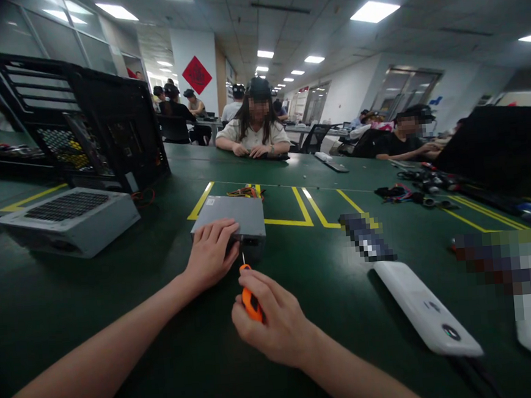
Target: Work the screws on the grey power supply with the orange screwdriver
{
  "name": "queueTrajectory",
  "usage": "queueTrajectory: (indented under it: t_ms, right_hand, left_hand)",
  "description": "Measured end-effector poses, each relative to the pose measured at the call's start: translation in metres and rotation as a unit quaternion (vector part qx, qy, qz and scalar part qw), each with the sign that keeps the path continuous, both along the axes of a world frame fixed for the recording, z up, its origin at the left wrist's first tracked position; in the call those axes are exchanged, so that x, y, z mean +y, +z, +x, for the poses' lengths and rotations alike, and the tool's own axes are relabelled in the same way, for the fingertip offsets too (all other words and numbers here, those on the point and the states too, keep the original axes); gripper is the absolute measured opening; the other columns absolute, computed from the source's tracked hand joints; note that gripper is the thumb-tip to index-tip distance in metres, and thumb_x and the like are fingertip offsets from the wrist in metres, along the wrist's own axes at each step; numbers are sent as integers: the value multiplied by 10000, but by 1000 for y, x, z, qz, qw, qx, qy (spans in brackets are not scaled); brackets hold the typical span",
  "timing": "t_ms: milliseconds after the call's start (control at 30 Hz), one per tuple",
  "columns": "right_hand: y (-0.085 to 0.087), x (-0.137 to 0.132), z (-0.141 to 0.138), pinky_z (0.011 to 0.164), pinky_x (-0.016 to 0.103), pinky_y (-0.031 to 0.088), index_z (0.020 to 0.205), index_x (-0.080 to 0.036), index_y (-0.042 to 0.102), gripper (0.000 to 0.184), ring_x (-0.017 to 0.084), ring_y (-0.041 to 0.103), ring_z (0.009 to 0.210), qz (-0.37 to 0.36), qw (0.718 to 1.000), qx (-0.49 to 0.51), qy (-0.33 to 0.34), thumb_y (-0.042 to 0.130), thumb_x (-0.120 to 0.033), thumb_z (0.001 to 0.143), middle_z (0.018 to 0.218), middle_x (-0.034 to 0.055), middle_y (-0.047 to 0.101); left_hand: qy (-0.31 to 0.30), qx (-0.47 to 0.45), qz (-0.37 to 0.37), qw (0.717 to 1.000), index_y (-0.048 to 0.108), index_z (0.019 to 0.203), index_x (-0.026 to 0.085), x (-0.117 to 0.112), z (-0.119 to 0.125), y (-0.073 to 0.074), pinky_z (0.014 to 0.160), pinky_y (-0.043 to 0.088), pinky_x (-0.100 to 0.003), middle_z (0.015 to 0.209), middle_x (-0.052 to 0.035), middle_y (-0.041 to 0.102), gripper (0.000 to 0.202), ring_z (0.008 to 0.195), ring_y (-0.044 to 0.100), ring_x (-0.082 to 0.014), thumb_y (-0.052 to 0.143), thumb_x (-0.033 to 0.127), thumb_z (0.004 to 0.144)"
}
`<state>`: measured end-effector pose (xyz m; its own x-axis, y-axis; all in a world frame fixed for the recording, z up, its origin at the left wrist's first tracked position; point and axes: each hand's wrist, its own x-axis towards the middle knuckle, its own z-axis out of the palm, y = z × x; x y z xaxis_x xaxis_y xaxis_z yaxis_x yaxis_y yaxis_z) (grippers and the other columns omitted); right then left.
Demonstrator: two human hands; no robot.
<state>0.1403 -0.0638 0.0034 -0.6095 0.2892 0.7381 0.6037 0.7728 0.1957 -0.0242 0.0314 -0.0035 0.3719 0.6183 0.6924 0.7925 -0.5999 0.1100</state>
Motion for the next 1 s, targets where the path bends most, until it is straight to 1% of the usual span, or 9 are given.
queueTrajectory:
  t_ms: [100,200,267,367,500,667,767,833,1000]
  right_hand:
    - [2,-1,-1,850,396,506,903,-143,508,206,251,467,1122,-4,1000,2,5,538,-50,721,1128,142,461]
    - [2,-1,-3,859,430,492,856,-186,527,217,223,520,1043,20,1000,9,-5,584,-53,695,1052,86,526]
    - [1,-1,-3,829,396,514,855,-202,535,230,209,533,1011,33,999,8,-12,605,-63,686,1021,70,543]
    - [0,0,-3,808,360,531,879,-193,532,212,221,500,1070,13,1000,-3,-7,574,-75,709,1074,98,512]
    - [1,1,-3,867,415,499,848,-179,521,196,228,483,1085,8,1000,13,0,558,-54,702,1079,104,482]
    - [2,2,-3,830,356,526,849,-174,514,235,211,498,1056,16,1000,12,13,566,-16,682,1053,94,478]
    - [0,2,-2,850,416,509,857,-163,496,210,232,480,1090,-2,1000,0,31,538,-25,703,1110,112,452]
    - [0,2,-1,847,438,506,850,-170,494,202,233,484,1079,1,1000,6,21,555,-44,705,1107,103,452]
    - [0,2,0,817,375,529,870,-165,503,216,224,486,1078,16,1000,13,14,561,-41,703,1122,111,454]
  left_hand:
    - [3,-2,-1,1000,477,1120,192,-1,0,0,919,310,-391,1187,-77,508,305,1109,425,-233,448,248,822]
    - [6,-1,-3,1000,475,1123,192,-1,0,1,924,309,-387,1186,-75,508,307,1116,422,-230,447,244,822]
    - [5,-2,-4,1000,474,1125,192,-1,0,1,924,311,-386,1189,-74,507,310,1117,420,-228,452,241,819]
    - [2,-3,-4,1000,475,1125,194,-1,0,1,916,315,-392,1190,-77,507,313,1110,424,-232,457,243,816]
    - [4,-6,-6,1000,478,1122,191,-1,1,0,919,314,-389,1185,-78,508,310,1110,425,-232,452,246,817]
    - [4,-5,-6,1000,480,1119,188,0,1,0,918,313,-391,1179,-79,511,305,1107,425,-232,442,254,824]
    - [5,2,-7,1000,476,1122,181,0,0,1,919,312,-389,1180,-78,510,309,1108,422,-230,442,257,825]
    - [5,2,-6,1000,475,1123,181,-1,0,1,919,313,-390,1181,-78,510,309,1107,422,-230,440,258,825]
    - [2,0,-8,1000,473,1128,188,-2,0,2,921,311,-392,1188,-79,507,309,1111,421,-231,436,252,827]
